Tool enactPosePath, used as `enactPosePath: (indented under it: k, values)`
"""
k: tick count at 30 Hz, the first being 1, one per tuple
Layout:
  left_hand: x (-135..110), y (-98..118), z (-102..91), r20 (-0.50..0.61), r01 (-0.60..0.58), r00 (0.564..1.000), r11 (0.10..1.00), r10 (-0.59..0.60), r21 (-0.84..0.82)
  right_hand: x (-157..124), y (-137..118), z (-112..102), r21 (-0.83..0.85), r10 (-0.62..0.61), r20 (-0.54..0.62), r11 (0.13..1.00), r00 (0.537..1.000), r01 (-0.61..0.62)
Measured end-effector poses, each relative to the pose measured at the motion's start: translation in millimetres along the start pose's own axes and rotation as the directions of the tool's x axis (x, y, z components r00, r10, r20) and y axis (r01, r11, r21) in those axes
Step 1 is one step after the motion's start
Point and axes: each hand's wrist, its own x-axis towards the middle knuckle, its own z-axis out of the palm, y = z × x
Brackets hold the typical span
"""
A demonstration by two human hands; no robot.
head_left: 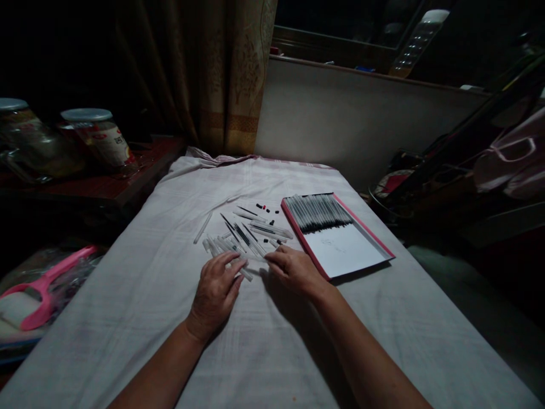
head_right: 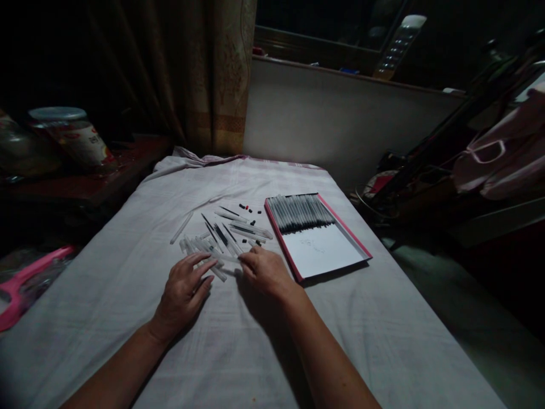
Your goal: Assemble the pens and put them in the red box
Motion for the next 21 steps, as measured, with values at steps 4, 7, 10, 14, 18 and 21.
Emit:
enactPosePath:
  k: [4, 7, 10, 14, 18, 21]
  values:
    - [-1.5, 4.7, -0.6, 0.098, -0.109, 0.991, 0.980, 0.093, 0.166, 0.0, -15.2, 8.0, 0.237, -0.160, -0.034, 0.958, 0.987, 0.163]
    - [-5.5, -4.3, 2.4, 0.123, -0.046, 0.992, 0.986, 0.026, 0.162, 12.8, -12.5, 7.8, 0.416, -0.100, -0.074, 0.901, 0.992, 0.122]
    - [-10.0, -15.1, 5.5, 0.070, 0.055, 0.995, 0.987, -0.066, 0.152, 28.0, -4.8, 2.8, 0.315, 0.114, -0.045, 0.944, 0.993, -0.094]
    - [-11.3, -19.0, 6.2, 0.054, 0.105, 0.992, 0.989, -0.111, 0.105, 41.3, -3.2, 1.4, -0.065, 0.258, 0.004, 0.964, 0.966, -0.257]
    - [-8.7, -17.2, 4.5, 0.026, 0.130, 0.991, 0.990, -0.132, 0.061, 50.8, -10.4, 8.8, -0.223, 0.304, 0.041, 0.931, 0.952, -0.288]
    - [-7.2, -17.5, 3.9, 0.011, 0.154, 0.988, 0.987, -0.155, 0.046, 55.5, -16.1, 8.8, -0.241, 0.326, 0.047, 0.921, 0.944, -0.306]
